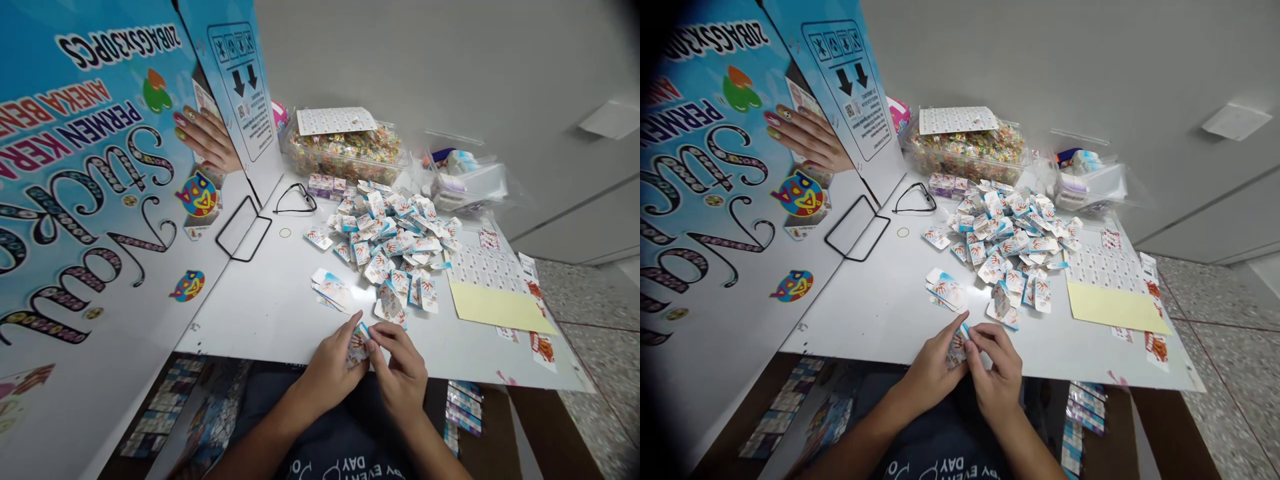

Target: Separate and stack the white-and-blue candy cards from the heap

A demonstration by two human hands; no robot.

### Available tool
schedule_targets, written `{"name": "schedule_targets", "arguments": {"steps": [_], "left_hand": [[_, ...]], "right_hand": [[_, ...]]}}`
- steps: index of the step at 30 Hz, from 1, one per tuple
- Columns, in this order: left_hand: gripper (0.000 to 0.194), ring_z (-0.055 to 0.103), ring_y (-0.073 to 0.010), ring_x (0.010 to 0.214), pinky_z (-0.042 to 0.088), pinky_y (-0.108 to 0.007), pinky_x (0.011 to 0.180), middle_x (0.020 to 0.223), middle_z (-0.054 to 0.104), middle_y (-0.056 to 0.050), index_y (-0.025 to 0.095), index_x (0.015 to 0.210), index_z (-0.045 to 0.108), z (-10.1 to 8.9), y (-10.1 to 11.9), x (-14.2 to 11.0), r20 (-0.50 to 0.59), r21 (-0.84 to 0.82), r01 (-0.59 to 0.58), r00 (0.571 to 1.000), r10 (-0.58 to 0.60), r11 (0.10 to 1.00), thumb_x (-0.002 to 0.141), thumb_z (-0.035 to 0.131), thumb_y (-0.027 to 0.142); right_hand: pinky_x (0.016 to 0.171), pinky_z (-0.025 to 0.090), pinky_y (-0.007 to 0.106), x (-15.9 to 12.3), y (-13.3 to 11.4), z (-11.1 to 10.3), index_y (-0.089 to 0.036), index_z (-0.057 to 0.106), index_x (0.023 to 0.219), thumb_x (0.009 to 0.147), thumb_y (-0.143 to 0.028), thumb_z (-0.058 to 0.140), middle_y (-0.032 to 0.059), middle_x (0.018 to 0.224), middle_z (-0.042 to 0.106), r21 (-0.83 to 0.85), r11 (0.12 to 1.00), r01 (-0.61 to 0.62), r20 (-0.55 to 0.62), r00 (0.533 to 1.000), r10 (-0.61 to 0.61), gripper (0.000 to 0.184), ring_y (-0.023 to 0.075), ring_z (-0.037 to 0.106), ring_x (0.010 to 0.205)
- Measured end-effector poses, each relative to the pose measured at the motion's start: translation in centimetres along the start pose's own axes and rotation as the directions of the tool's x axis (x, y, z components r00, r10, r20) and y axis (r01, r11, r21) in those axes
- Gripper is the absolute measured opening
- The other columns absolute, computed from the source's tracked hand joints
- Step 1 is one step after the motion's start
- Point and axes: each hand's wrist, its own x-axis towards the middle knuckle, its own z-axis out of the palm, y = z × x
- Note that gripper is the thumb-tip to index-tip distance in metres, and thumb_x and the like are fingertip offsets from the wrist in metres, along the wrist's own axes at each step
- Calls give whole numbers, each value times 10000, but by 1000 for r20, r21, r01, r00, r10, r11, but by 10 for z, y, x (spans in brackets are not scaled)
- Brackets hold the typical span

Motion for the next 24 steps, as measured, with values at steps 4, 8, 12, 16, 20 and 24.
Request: {"name": "schedule_targets", "arguments": {"steps": [4, 8, 12, 16, 20, 24], "left_hand": [[604, 585, -309, 1208, 410, -408, 1093, 1332, 624, -128, 178, 1381, 555, 1, 3, -2, -7, 100, -32, 999, 33, 994, 803, 711, 259], [540, 662, -243, 1064, 514, -365, 974, 1249, 667, -128, 146, 1358, 531, 3, 5, -2, 72, 247, -55, 997, 38, 967, 857, 651, 308], [482, 655, -227, 1090, 515, -342, 966, 1246, 663, -134, 146, 1336, 522, 0, 2, 0, 92, 338, -108, 992, 81, 935, 885, 610, 292], [622, 696, -242, 938, 550, -383, 840, 1073, 707, -131, 161, 1456, 345, -8, -5, 0, 74, 441, -55, 997, 25, 896, 889, 580, 266], [736, 689, -211, 867, 544, -357, 778, 1009, 673, -99, 195, 1499, 121, -13, -17, 1, -35, 366, -5, 999, 19, 930, 908, 555, 255], [811, 628, -183, 897, 505, -336, 796, 1092, 592, -91, 224, 1466, 92, -21, -29, 5, -141, 383, -153, 965, 222, 911, 864, 633, 281]], "right_hand": [[742, 565, 346, -6, -5, 3, -288, 708, 1165, 873, -75, 618, 79, 1046, 667, -86, 994, 73, -8, 997, -74, 373, 216, 660, 934], [765, 558, 351, -8, -4, 4, -261, 692, 1165, 854, -32, 620, 82, 1053, 651, -114, 976, 183, -27, 982, -187, 392, 207, 646, 939], [861, 541, 387, -5, 2, 6, -234, 661, 1037, 864, -108, 634, 80, 1069, 629, 41, 998, 44, 39, 998, -46, 216, 221, 627, 1011], [796, 544, 331, -2, 4, 13, -245, 636, 1182, 895, -192, 620, 68, 1030, 628, 43, 993, -109, 236, 967, 96, 293, 195, 634, 925], [630, 495, 278, 6, 8, 27, -239, 693, 1186, 914, -251, 604, 39, 867, 612, 29, 992, -124, 306, 946, 109, 287, 144, 582, 704], [592, 458, 264, 38, 17, 31, -216, 758, 1004, 858, -338, 689, 11, 749, 622, 125, 952, -278, 204, 947, 250, 203, 127, 554, 631]]}}
